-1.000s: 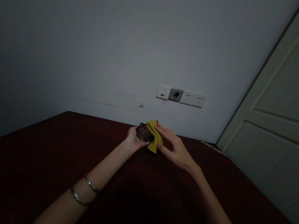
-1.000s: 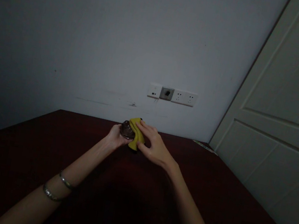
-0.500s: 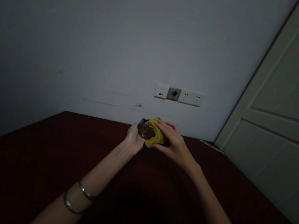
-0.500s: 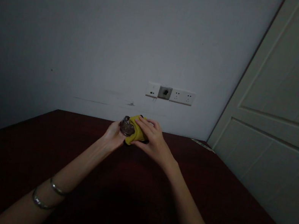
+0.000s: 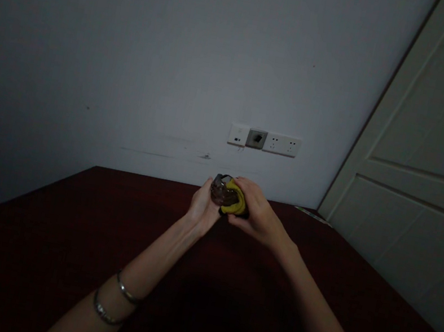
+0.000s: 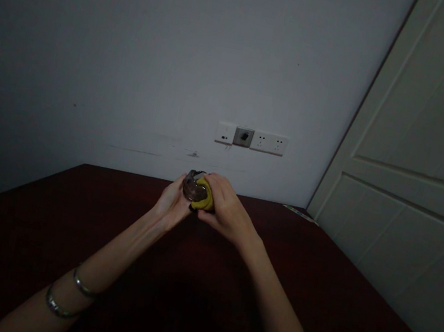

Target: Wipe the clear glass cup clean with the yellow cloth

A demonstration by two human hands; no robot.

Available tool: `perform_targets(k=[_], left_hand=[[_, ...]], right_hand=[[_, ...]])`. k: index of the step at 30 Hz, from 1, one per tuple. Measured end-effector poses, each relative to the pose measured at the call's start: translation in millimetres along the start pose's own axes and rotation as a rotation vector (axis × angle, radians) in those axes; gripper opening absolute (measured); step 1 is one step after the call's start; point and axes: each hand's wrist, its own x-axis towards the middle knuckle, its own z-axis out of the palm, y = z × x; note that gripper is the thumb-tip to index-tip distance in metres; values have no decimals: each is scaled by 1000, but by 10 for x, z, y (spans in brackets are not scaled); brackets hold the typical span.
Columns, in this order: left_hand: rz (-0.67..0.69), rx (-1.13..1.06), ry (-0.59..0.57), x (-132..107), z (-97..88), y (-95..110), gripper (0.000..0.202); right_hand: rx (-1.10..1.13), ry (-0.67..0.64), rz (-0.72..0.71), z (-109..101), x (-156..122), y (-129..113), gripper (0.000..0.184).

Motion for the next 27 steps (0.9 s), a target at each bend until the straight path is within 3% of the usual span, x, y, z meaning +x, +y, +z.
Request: perform_targets(k=[13,19,22,25,27], left_hand=[[-16,-13,-147,-52,4,-65,30],[-49,348,-180,147,-189,-47,32],[81,488,-144,213,-291,66,25],[139,564,-314,170,-353,237,37],[50,631,-431,112,-380,332,53]], right_hand=[[1,60,45,-31,8,27,61],[69,136,176,-104,-14,37,54],[144,111,292,-178,-52,49,52],[289,7,420,-235,-101,70,52],[413,-85,495,-255,-125,78,53]])
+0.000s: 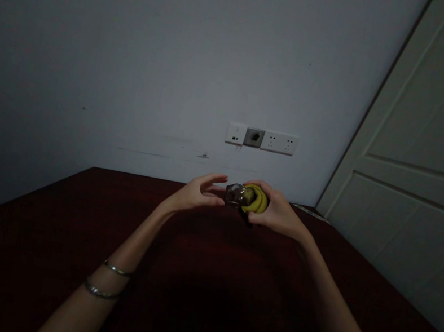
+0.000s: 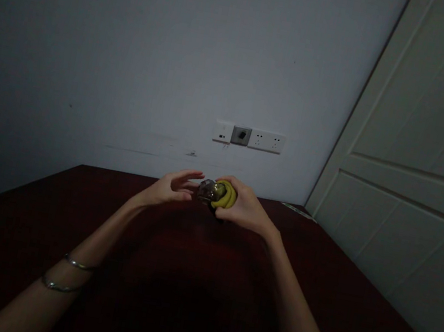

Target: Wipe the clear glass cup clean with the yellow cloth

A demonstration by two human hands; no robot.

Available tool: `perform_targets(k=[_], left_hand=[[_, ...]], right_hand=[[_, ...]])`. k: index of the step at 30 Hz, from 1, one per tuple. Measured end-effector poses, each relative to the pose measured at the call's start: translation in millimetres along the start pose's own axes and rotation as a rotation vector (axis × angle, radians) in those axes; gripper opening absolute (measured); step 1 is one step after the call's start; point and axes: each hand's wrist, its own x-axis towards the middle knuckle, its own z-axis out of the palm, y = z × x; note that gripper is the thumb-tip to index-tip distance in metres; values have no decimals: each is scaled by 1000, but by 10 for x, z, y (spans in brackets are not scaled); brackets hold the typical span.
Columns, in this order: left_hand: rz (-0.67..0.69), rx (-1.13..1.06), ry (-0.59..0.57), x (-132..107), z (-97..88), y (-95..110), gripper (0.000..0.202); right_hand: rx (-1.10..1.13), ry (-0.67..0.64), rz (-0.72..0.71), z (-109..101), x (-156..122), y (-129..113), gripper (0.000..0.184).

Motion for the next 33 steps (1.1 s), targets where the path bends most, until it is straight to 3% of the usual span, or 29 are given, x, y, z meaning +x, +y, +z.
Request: perform_targets(k=[3,7,11,17,27,33], left_hand=[[-38,142,-96,-81,-22,50,62],[7,327,-146,-123,50,58,63],[-23,487,-236,-134,125,101,53],[39,981,-352,-130,100,168,43],[73,1018,-334,-133,93,138,35],[136,949,-197,-109,48,55,28]], right_hand=[[107,-129,89,-5,-16,-7,52],[139,-230,116,8,-24,-43,53],[146,-279,127,15,-20,-80,52],[148,-309,127,7,-2,-88,55],[175,-293,138,2,-1,-37,56],[337,-166,140,23,39,38,61]])
